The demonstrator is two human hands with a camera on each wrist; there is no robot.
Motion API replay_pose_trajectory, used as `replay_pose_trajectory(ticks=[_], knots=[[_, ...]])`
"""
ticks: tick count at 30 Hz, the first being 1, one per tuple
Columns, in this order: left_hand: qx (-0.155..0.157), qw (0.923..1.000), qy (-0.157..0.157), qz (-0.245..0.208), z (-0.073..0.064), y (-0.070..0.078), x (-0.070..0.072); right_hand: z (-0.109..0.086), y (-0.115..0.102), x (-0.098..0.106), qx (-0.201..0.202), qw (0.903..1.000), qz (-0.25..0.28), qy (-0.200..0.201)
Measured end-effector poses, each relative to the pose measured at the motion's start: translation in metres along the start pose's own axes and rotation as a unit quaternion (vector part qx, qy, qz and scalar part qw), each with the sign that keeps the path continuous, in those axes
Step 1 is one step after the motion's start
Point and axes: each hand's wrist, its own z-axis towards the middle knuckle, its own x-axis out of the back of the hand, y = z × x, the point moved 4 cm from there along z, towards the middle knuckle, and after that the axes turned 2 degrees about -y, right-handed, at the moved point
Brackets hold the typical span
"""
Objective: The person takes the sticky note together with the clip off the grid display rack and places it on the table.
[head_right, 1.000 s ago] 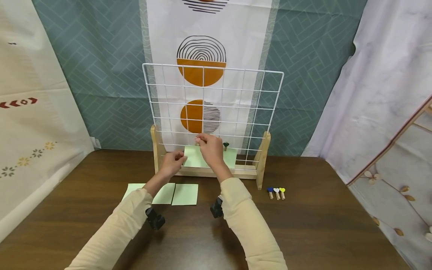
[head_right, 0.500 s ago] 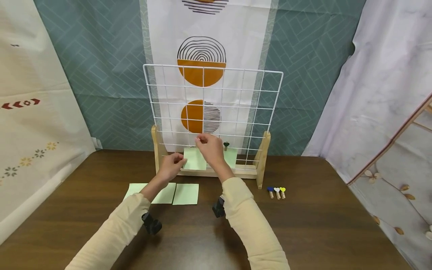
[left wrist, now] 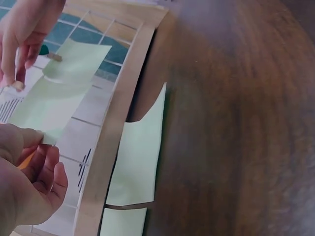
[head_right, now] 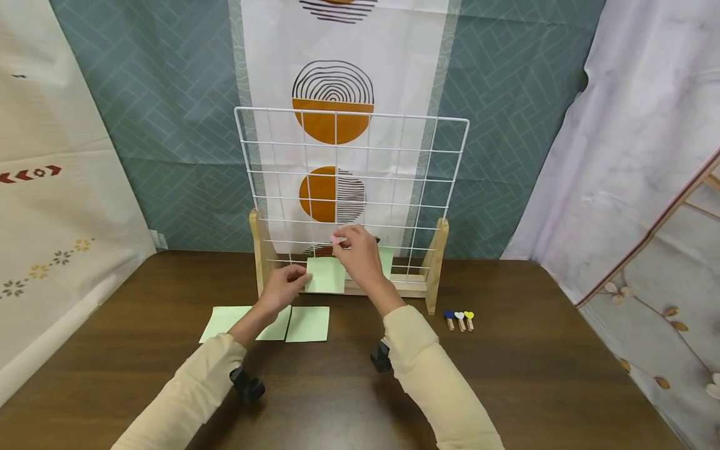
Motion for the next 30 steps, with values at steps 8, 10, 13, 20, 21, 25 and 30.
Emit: replay_pose_trajectory(ticks=[8, 10, 13, 20, 21, 25, 30], knots=[[0.016, 0.9993, -0.022, -0.025, -0.01, 0.0, -0.011, -0.018, 0.003, 0.016, 0.023, 0.9994, -0.025, -0.006], [0.017, 0.999, -0.029, -0.03, -0.013, 0.001, -0.015, -0.021, 0.005, 0.021, 0.026, 0.9991, -0.033, -0.009], [0.024, 0.9979, -0.043, -0.043, -0.017, 0.001, -0.022, -0.026, 0.01, 0.029, 0.028, 0.9986, -0.044, -0.011], [0.043, 0.9931, -0.078, -0.077, -0.028, -0.003, -0.034, -0.041, 0.03, 0.048, -0.006, 0.9987, -0.037, -0.034], [0.047, 0.9925, -0.082, -0.078, -0.029, -0.003, -0.036, -0.044, 0.034, 0.051, -0.015, 0.9985, -0.035, -0.04], [0.06, 0.9908, -0.095, -0.076, -0.034, -0.005, -0.041, -0.054, 0.049, 0.062, -0.054, 0.9955, -0.026, -0.073], [0.097, 0.9852, -0.097, -0.102, -0.037, -0.005, -0.046, -0.065, 0.063, 0.081, -0.083, 0.9911, -0.042, -0.096]])
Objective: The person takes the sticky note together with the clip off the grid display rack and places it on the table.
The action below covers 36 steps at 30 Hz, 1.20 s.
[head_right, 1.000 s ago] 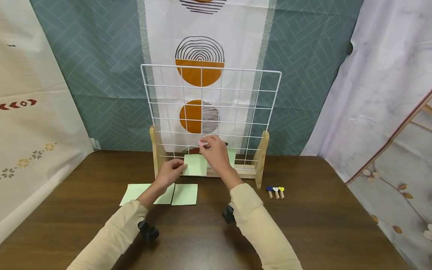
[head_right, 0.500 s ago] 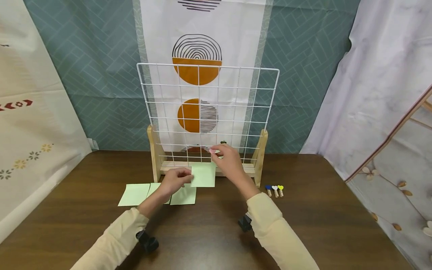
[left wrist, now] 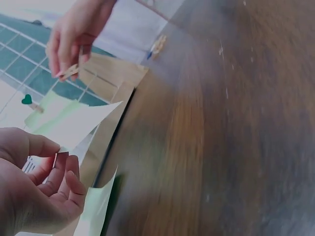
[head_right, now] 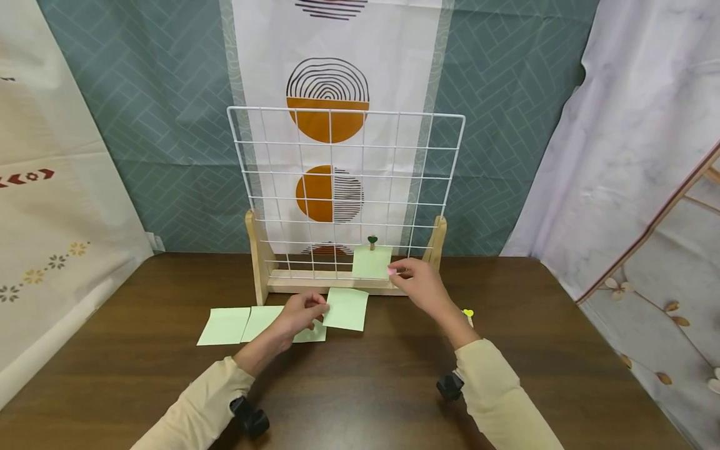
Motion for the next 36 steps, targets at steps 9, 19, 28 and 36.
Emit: replay_pose_trajectory(ticks=[9, 19, 28, 36], knots=[[0.03, 0.9995, -0.007, 0.001, -0.004, 0.0, -0.006, -0.021, 0.033, 0.03, -0.056, 0.998, -0.014, -0.027], [0.02, 0.9991, -0.004, 0.037, -0.003, -0.001, -0.006, -0.048, 0.079, 0.066, -0.109, 0.9925, -0.029, -0.046], [0.012, 0.9987, 0.003, 0.049, -0.001, -0.004, -0.003, -0.061, 0.115, 0.086, -0.129, 0.9878, -0.04, -0.077], [0.004, 0.9993, -0.013, 0.036, -0.003, -0.003, -0.005, -0.067, 0.134, 0.088, -0.148, 0.9811, -0.034, -0.12]])
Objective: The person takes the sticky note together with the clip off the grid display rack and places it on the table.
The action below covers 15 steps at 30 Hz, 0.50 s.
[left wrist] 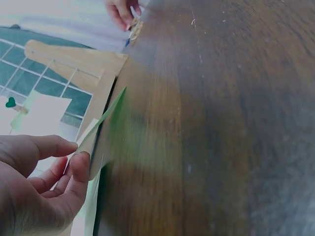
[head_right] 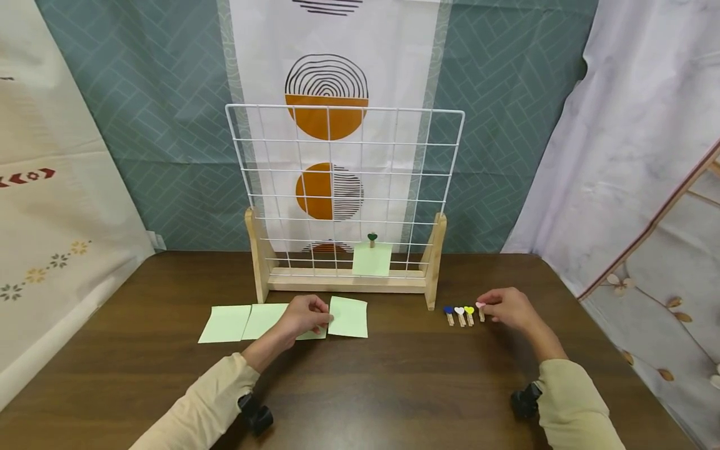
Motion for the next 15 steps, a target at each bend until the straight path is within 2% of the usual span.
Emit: replay_pose_trajectory(ticks=[4, 9, 12, 15], knots=[[0.0, 0.9998, 0.0, 0.02, 0.0, 0.0, 0.0, 0.002, 0.008, -0.001, 0.006, 0.9996, 0.026, -0.009], [0.0, 0.9992, 0.007, 0.04, 0.0, 0.0, 0.002, 0.005, 0.015, -0.002, 0.043, 0.9967, 0.064, -0.023], [-0.004, 0.9991, 0.008, 0.041, 0.0, 0.0, 0.003, 0.005, 0.014, -0.003, 0.033, 0.9973, 0.059, -0.027], [-0.009, 0.9988, 0.01, 0.046, 0.0, 0.001, 0.003, 0.003, 0.011, -0.004, 0.001, 0.9987, 0.044, -0.025]])
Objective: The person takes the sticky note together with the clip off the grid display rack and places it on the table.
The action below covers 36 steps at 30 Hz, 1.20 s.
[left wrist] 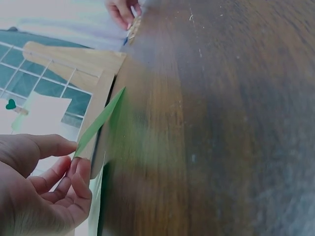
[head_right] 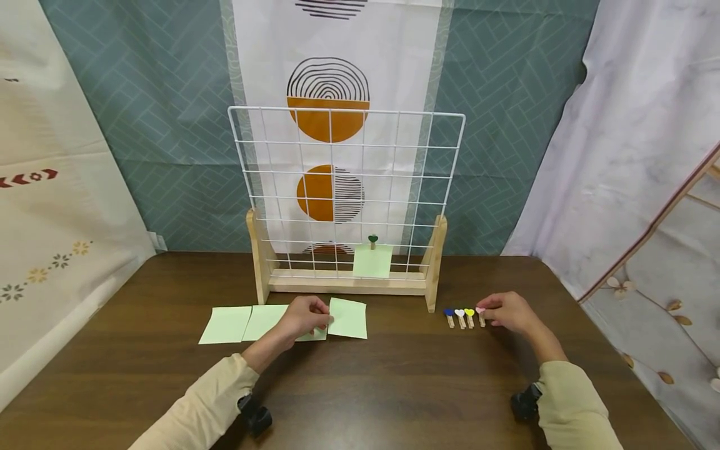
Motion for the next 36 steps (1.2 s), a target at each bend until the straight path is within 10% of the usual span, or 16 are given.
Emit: replay_pose_trajectory(ticks=[22, 36], knots=[[-0.016, 0.9969, 0.009, 0.077, -0.003, 0.001, 0.011, -0.001, -0.001, -0.001, -0.003, 0.9997, -0.021, 0.006], [-0.064, 0.9915, 0.023, 0.111, -0.006, 0.002, 0.02, -0.001, -0.022, 0.003, 0.029, 0.9921, -0.072, 0.099]])
